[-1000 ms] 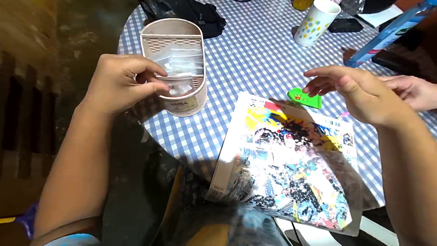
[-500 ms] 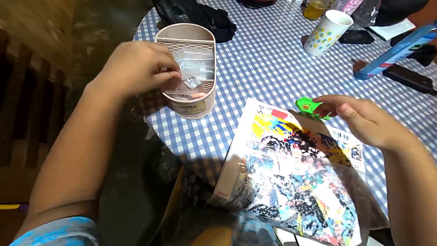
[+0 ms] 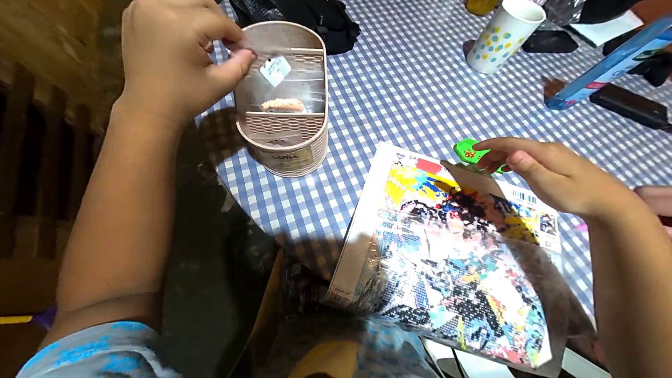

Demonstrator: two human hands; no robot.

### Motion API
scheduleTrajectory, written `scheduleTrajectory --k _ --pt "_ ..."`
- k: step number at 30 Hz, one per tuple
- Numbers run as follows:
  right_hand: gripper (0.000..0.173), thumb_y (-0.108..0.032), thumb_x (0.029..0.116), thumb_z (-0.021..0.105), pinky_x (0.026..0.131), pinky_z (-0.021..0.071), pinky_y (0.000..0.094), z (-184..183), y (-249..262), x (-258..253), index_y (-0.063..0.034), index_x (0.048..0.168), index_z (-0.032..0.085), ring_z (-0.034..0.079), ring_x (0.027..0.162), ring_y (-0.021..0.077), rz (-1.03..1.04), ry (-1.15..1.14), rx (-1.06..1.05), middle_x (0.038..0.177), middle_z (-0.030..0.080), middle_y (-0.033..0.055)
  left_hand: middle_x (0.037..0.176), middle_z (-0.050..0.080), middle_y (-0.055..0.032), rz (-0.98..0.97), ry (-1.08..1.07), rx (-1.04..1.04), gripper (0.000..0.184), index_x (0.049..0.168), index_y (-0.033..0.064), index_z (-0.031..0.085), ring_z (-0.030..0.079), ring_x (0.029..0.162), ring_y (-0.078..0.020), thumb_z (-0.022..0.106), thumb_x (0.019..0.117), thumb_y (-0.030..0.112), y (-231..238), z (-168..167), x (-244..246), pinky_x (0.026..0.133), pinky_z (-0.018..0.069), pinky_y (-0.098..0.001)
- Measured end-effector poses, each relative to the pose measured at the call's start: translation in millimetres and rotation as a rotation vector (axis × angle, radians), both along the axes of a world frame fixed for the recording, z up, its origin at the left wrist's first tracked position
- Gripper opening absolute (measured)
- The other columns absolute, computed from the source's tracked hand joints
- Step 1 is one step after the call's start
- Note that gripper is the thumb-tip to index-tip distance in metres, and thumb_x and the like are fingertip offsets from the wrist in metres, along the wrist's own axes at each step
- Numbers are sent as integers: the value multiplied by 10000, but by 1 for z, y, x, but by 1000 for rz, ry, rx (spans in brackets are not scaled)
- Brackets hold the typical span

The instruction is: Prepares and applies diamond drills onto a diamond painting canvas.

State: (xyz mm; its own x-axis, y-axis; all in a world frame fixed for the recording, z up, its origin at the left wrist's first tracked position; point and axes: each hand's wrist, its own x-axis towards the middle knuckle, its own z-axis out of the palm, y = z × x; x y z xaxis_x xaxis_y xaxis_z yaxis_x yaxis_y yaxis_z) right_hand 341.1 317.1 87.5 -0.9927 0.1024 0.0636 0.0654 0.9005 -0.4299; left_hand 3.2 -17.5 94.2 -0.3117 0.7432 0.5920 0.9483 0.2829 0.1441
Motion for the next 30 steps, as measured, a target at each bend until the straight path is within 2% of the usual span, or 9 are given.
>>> scheduleTrajectory --k 5,9,12,16,21,24,26,27,30 --pt "653 -504 1064 241 889 532 424 5 -4 0 -33 1323 612 669 989 156 -28 -60 12 1083 700 98 1117 626 -378 -89 -63 -58 421 1113 -151 648 604 988 -486 585 956 235 -1 -2 11 888 456 -586" --pt "628 -486 1067 246 879 530 441 6 -4 0 -43 1322 611 670 993 177 -35 -69 12 1096 699 100 1225 590 -368 -64 -129 -104 669 1338 -102 561 574 1073 -505 739 858 329 0 -5 13 945 424 -625" --pt "657 -512 1062 241 887 535 465 2 -2 -2 -40 1336 607 677 999 192 -23 -70 8 1103 702 109 1193 606 -340 15 -212 -163 772 1450 -53 470 583 1074 -524 799 848 302 7 -6 16 955 420 -678" --pt "645 -499 1064 249 887 527 454 0 -4 -4 -32 1335 601 668 994 191 -20 -82 -10 1098 696 115 1140 625 -327 50 -196 -131 737 1442 -55 479 598 1019 -506 794 864 277 15 -5 19 915 432 -667" --pt "708 -562 1052 233 882 530 468 1 -5 -5 -31 1363 582 675 995 204 -24 -116 -6 1109 699 122 1332 524 -361 -37 -142 -172 751 1445 -50 482 515 1195 -558 817 797 128 21 4 21 1006 373 -688" --pt "652 -498 1064 257 886 515 516 8 -6 -4 -20 1380 567 670 1019 258 -72 -104 -4 1160 690 157 1353 518 -354 -118 -157 -168 806 1474 -43 446 523 1192 -511 798 815 262 12 5 12 1014 400 -627" --pt "580 -415 1080 281 847 511 523 14 -2 0 -9 1379 567 662 973 278 -156 -62 8 1147 684 177 1274 575 -311 -222 -139 -161 768 1448 -24 470 573 1108 -405 719 882 432 5 -1 -12 961 459 -538" --pt "552 -392 1088 296 844 508 516 17 2 3 -8 1373 572 659 959 275 -208 -39 15 1131 684 178 1204 615 -280 -274 -153 -162 678 1394 -22 526 605 1052 -350 691 919 433 3 -4 -22 921 489 -499" --pt "498 -364 1095 356 896 494 531 21 20 11 -1 1344 591 659 992 300 -368 -12 23 1121 680 201 973 682 -177 -416 -262 -164 334 1091 -56 662 641 867 -159 604 963 247 2 -17 -46 821 530 -359"
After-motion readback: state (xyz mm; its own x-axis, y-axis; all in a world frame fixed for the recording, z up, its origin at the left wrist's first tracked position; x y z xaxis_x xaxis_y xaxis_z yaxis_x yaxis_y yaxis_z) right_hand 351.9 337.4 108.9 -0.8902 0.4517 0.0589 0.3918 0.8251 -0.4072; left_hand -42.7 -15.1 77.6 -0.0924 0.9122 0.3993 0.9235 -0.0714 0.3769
